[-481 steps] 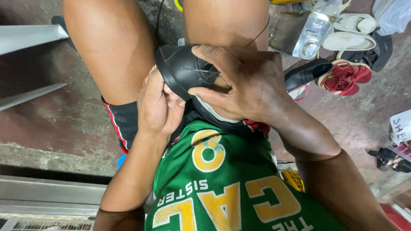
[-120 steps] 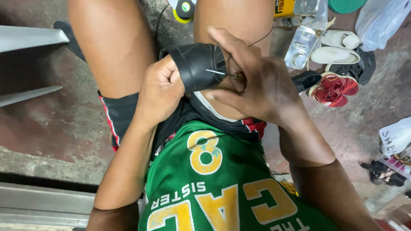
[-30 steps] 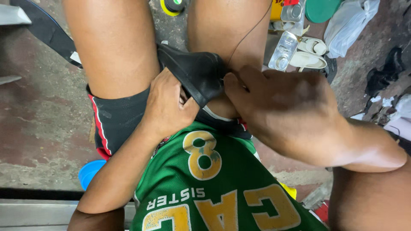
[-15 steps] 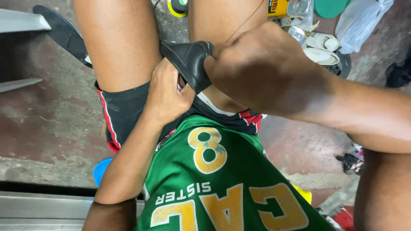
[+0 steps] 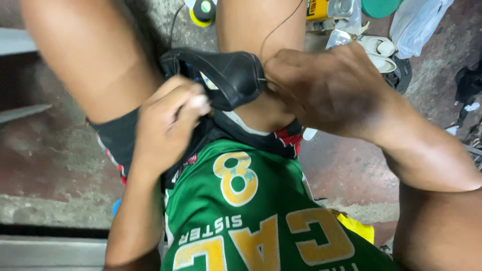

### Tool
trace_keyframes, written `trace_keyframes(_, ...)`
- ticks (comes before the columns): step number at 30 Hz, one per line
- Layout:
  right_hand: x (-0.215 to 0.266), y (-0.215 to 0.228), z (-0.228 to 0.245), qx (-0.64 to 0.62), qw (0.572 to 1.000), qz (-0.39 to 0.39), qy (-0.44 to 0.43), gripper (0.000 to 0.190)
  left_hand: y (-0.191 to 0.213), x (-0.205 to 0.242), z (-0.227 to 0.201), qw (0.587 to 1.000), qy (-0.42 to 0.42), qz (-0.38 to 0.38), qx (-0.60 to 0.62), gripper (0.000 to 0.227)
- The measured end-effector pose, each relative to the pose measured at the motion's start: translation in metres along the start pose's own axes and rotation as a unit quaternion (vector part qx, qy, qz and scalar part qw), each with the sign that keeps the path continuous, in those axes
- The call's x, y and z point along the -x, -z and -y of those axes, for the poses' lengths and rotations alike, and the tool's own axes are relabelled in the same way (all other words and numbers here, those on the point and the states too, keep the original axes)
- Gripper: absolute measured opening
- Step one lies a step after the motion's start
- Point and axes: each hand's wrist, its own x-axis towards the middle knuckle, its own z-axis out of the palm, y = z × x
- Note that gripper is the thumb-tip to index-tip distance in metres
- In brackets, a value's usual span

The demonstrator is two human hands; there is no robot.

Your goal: The person stitches the back and side of a black shoe sole using a hand tool and thread, pulling the thread tight after each stitch.

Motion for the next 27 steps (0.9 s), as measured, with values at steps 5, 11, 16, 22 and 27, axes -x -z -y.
trace_keyframes(5,0.017,-0.001,-0.008,0.000,0.998,-0.025,-0.062,0.017,0.039,0.043,-0.010,0.974,0.085,-0.189,0.090,0.031)
trace_keyframes(11,0.023,0.000,-0.010,0.007,0.997,-0.065,-0.048,0.012,0.045,0.049,-0.029,0.918,-0.090,-0.258,-0.288,0.008)
trace_keyframes(16,0.014,0.000,0.000,0.011,0.996,-0.063,-0.055,0.011,-0.010,-0.006,-0.050,0.966,-0.144,-0.086,-0.196,0.019)
trace_keyframes(22,0.013,-0.004,-0.003,-0.037,0.995,-0.062,-0.066,0.012,-0.024,-0.032,-0.018,0.982,-0.120,-0.041,-0.141,0.009)
trace_keyframes(27,0.012,-0.011,-0.008,-0.068,0.993,-0.068,-0.063,0.011,0.001,-0.004,0.008,0.969,-0.026,-0.052,0.241,0.016)
